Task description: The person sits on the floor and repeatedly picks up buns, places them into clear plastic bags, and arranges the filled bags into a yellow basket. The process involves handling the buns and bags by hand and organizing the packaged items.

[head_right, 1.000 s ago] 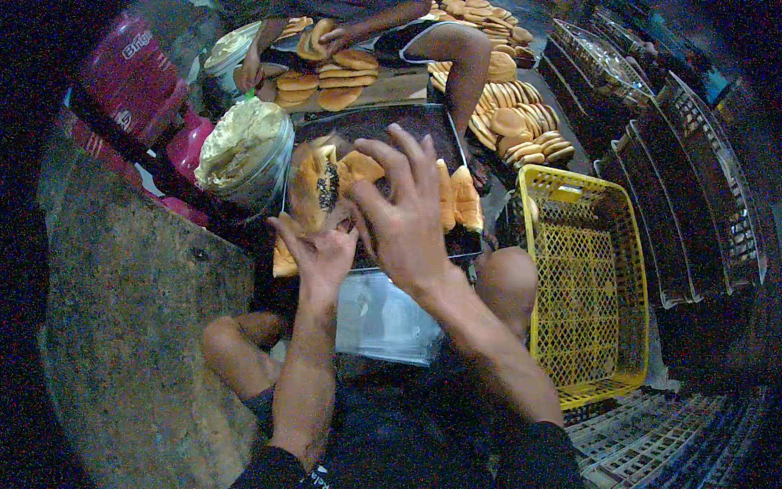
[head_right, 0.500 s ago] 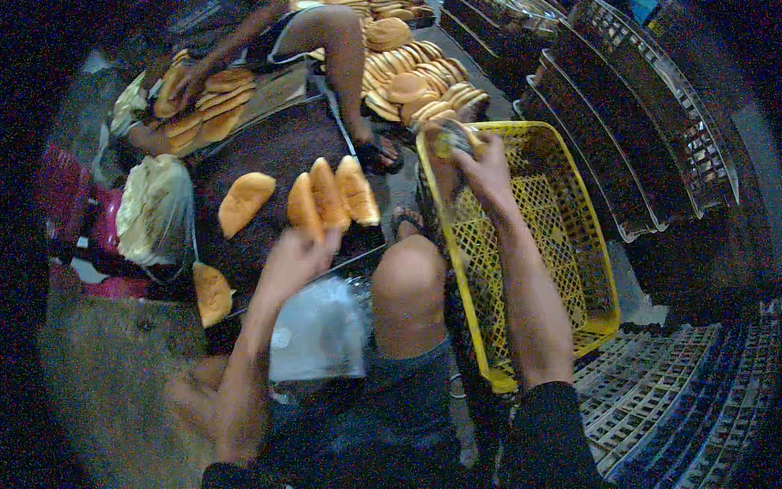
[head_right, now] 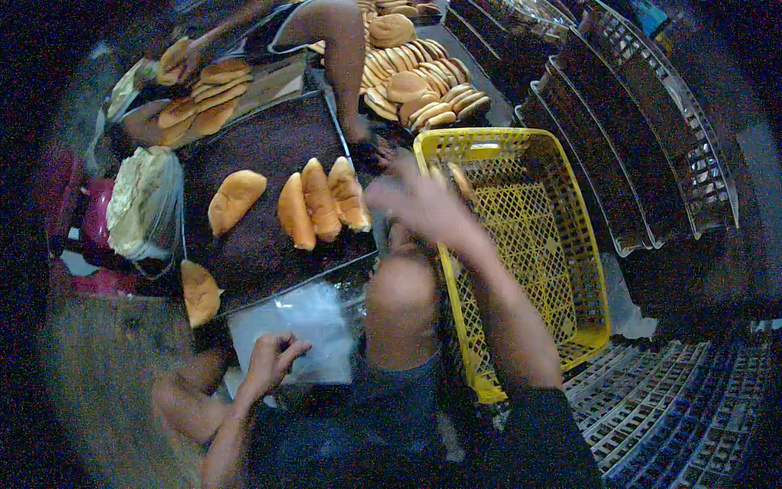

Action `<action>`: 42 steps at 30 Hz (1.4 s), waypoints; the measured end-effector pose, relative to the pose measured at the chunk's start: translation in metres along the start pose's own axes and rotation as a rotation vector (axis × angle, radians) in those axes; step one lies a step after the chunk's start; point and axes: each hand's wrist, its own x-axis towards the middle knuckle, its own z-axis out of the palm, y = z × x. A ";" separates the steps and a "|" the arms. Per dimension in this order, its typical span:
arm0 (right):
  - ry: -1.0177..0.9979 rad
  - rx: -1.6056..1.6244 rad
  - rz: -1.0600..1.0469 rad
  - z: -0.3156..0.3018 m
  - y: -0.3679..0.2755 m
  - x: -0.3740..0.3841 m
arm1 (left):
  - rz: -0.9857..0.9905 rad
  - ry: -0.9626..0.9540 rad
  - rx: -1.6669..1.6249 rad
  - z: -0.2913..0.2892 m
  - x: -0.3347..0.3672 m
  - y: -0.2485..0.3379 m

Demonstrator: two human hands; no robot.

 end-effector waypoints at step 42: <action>-0.219 0.238 0.025 0.076 -0.157 0.082 | -0.114 1.317 -1.352 -0.158 0.083 -0.147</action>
